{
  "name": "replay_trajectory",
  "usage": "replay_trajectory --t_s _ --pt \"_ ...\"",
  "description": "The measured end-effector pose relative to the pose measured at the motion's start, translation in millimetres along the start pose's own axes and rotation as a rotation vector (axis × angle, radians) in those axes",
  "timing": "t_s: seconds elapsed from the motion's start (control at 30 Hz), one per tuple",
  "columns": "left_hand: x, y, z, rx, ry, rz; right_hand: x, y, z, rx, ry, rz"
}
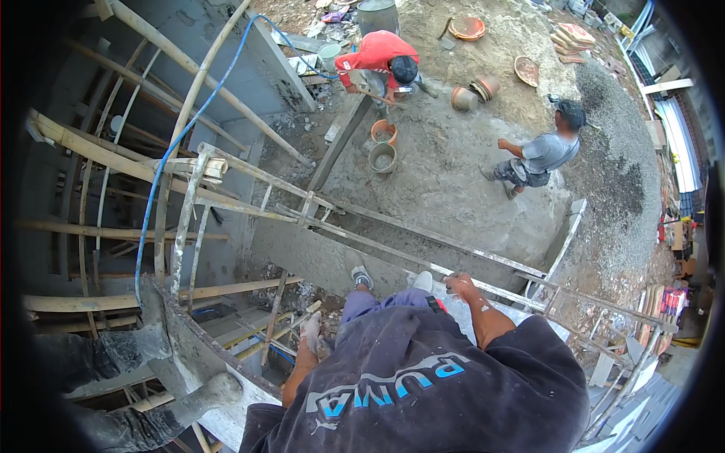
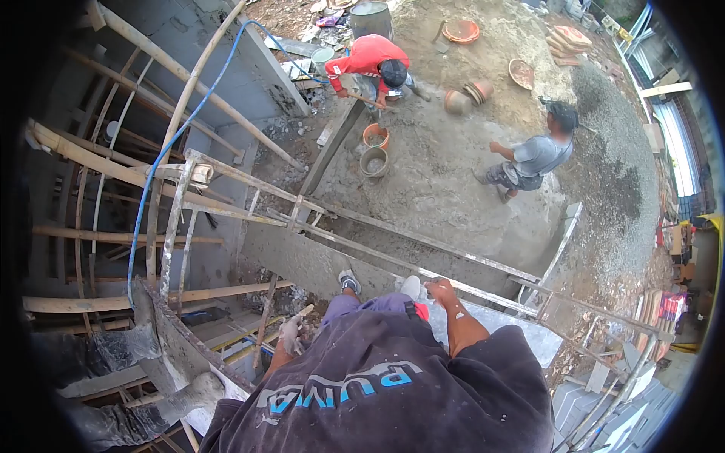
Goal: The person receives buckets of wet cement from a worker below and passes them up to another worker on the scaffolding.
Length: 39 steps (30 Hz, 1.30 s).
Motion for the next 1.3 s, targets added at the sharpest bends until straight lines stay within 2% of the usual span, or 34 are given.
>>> replay_trajectory --t_s 0.17,0.47,0.87,1.3 --pt "4 -5 0 -0.003 -0.069 -0.012 -4 2 0 -0.013 -0.015 -0.011" --pt "0 -3 2 -0.022 -0.004 0.016 -13 8 -1 -0.008 0.009 0.018" --pt "6 -4 -1 -0.061 -0.023 -0.055 -13 8 0 -0.029 0.011 0.013" --pt "3 -12 0 0.004 -0.006 -0.025 -13 0 0 -0.033 0.011 0.000"
Point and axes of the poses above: each hand's wrist, its own y-axis away from the middle knuckle, its own z-axis out of the palm, x = y × z, the point moved 4 cm from there along -y, towards the middle knuckle, and after that the axes turned 3 degrees about z, right-handed, at the moved point
